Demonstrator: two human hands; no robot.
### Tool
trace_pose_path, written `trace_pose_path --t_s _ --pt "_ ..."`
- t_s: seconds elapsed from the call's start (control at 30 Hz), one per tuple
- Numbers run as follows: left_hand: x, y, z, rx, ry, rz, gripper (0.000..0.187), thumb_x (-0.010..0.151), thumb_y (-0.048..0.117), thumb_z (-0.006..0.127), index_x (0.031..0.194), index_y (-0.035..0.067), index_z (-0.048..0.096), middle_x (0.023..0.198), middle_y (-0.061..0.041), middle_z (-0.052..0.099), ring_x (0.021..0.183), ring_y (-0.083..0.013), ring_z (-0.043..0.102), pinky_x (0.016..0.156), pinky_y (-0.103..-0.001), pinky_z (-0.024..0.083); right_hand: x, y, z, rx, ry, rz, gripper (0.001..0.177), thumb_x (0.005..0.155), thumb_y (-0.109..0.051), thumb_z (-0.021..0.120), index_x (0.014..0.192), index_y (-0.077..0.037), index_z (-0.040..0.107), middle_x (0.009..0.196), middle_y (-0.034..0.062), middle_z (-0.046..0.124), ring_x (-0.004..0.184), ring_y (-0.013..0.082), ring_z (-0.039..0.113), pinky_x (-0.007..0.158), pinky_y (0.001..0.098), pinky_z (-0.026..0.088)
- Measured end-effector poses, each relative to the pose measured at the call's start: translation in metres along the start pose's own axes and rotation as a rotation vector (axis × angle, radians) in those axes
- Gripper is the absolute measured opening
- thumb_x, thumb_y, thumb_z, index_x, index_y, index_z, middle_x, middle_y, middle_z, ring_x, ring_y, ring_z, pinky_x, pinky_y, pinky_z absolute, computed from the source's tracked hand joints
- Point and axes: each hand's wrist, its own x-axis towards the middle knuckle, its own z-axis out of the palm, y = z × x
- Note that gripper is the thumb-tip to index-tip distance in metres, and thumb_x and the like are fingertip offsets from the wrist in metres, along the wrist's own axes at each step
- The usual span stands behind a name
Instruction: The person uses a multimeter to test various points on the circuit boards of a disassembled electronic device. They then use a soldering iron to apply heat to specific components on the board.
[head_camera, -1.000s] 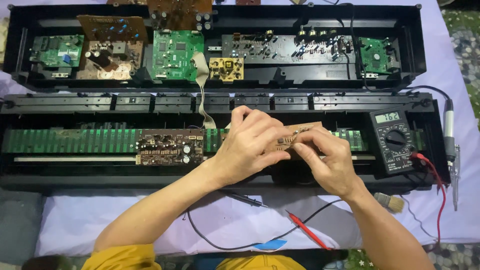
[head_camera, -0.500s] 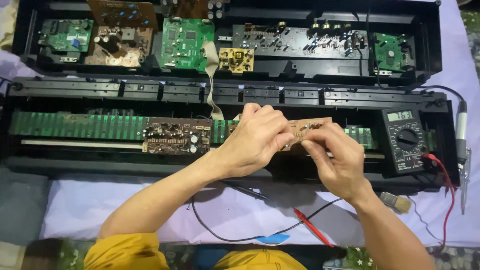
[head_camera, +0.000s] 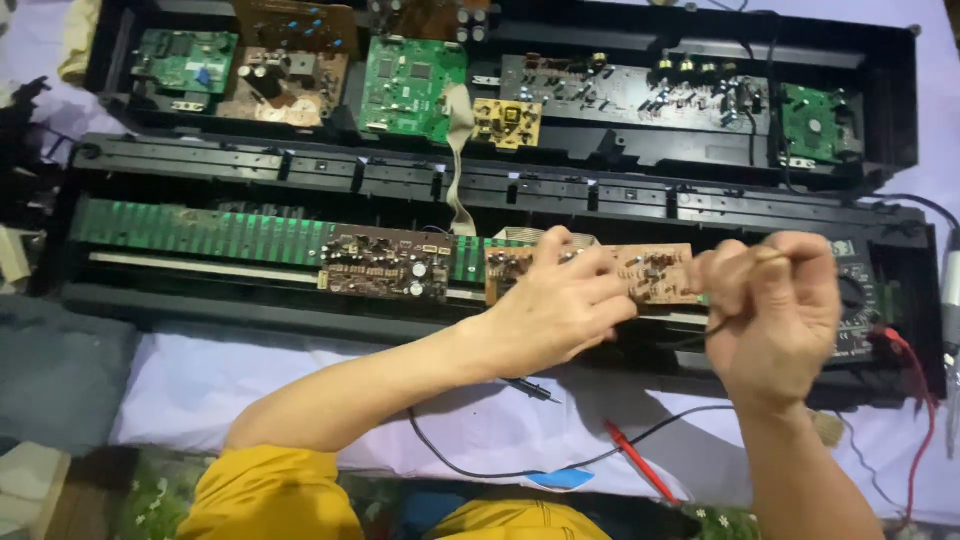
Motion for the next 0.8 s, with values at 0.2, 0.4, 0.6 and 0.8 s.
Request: trace_pose_path --t_s 0.2,0.4,0.6,0.8 --pt "0.003 -0.004 -0.004 -0.080 0.105 -0.018 0.017 0.091 0.020 0.073 0.099 0.011 0.062 0.103 -0.002 0.063 0.098 -0.0231 0.054 0.102 -0.052 0.033 0.001 -0.010 -0.007 0.010 0.098 0.041 0.005 0.119 -0.027 0.048 0.120 -0.026 0.052 0.073 -0.0060 0.039 0.074 0.0083 0.038 0.081 0.0283 0.042" --pt "-0.005 0.004 0.019 -0.013 0.052 -0.008 0.034 0.083 0.022 0.080 0.112 0.015 0.064 0.105 0.000 0.066 0.108 -0.0213 0.057 0.110 -0.056 0.030 0.004 -0.008 -0.021 0.266 0.095 0.178 0.014 0.117 -0.038 0.055 0.123 -0.034 0.067 0.072 -0.0107 0.039 0.073 0.0048 0.035 0.083 0.0251 0.035" --pt "0.002 -0.002 0.004 -0.070 0.195 0.013 0.006 0.095 0.015 0.070 0.099 0.011 0.068 0.094 -0.001 0.066 0.093 -0.0202 0.058 0.106 -0.049 0.034 0.009 -0.008 -0.038 0.268 0.141 0.178 0.017 0.121 -0.038 0.052 0.125 -0.033 0.067 0.073 -0.0119 0.041 0.072 0.0032 0.035 0.079 0.0222 0.036" --pt "0.007 -0.019 -0.033 -0.185 0.201 -0.029 0.014 0.098 0.020 0.071 0.107 0.010 0.072 0.090 -0.002 0.070 0.081 -0.0163 0.058 0.091 -0.034 0.040 0.021 -0.007 -0.041 0.176 0.230 0.158 0.011 0.118 -0.037 0.055 0.116 -0.032 0.065 0.073 -0.0123 0.043 0.068 0.0031 0.037 0.073 0.0240 0.036"
